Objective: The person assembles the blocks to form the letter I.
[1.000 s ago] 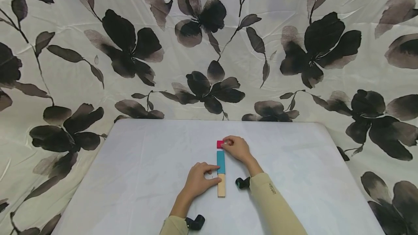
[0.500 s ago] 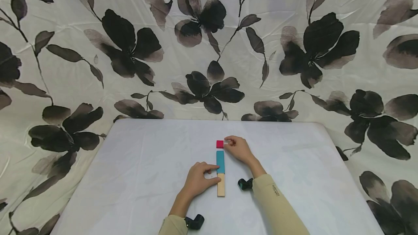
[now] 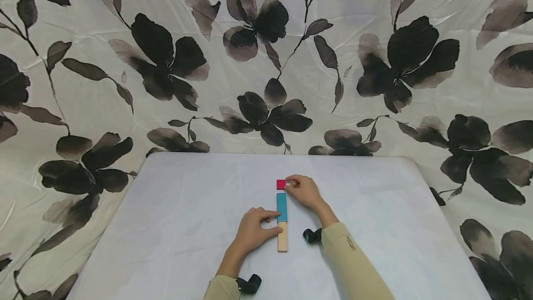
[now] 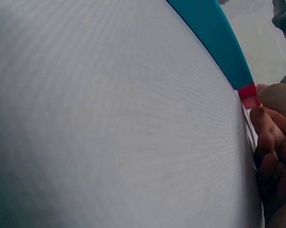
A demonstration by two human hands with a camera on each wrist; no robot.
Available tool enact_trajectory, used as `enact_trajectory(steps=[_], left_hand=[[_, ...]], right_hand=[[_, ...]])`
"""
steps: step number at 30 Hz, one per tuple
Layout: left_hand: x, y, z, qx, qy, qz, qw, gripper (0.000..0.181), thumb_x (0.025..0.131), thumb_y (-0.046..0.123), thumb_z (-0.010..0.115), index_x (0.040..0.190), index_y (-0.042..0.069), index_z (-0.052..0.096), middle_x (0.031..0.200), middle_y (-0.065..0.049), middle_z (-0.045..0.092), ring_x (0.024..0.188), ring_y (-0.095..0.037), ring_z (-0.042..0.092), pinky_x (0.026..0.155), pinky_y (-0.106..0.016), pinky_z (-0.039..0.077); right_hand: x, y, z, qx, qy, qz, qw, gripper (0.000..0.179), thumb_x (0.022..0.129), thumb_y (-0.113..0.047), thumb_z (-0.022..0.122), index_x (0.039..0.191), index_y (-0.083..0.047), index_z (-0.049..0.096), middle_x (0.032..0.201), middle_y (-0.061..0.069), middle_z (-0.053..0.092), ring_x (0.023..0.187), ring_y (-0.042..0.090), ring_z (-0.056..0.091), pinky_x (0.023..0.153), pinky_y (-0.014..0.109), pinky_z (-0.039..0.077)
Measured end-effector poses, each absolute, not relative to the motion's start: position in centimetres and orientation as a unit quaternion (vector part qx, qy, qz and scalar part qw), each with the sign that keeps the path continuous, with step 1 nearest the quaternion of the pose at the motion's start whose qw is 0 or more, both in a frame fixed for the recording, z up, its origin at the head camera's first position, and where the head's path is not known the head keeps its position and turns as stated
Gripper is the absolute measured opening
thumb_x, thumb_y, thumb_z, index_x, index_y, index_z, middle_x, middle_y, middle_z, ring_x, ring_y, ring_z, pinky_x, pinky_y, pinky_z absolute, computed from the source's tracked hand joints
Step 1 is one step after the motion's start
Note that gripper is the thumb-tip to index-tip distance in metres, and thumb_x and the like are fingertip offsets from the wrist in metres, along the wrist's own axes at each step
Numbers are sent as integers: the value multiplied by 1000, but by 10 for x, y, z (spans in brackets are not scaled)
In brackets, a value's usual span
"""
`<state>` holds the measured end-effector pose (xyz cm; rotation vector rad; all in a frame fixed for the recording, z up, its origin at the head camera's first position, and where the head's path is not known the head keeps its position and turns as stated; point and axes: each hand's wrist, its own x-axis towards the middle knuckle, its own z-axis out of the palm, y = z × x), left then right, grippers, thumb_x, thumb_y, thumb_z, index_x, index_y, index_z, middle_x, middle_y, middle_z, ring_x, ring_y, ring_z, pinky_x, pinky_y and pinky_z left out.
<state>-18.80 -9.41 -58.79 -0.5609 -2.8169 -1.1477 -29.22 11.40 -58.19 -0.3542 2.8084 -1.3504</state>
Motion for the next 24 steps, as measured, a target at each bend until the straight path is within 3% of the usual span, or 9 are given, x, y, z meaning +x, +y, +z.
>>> enact_trajectory(steps=[10, 18, 24], left_hand=[[-187, -91, -586, -180, -911, -370, 27, 41, 77, 48, 80, 112, 29, 74, 74, 13, 52, 69, -9, 41, 63, -27, 35], [-189, -93, -586, -179, -910, -374, 29, 42, 77, 50, 79, 113, 28, 74, 75, 12, 53, 69, -9, 43, 63, -27, 36], [-186, -99, -586, -176, -884, -434, 1, 36, 84, 42, 75, 115, 24, 73, 83, 10, 57, 78, -12, 48, 71, -30, 41]], right_hand=[[-286, 122, -571, -108, 877, -467, 15, 22, 95, -22, 65, 112, -10, 71, 73, -1, 58, 64, 14, 51, 60, 30, 44], [-279, 140, -540, -133, 889, -438, 9, 23, 94, -19, 65, 113, -6, 70, 78, -2, 60, 65, 15, 51, 58, 29, 43], [-276, 158, -523, -146, 906, -396, -3, 24, 92, -17, 67, 113, -5, 70, 78, -3, 60, 66, 14, 49, 58, 29, 41]])
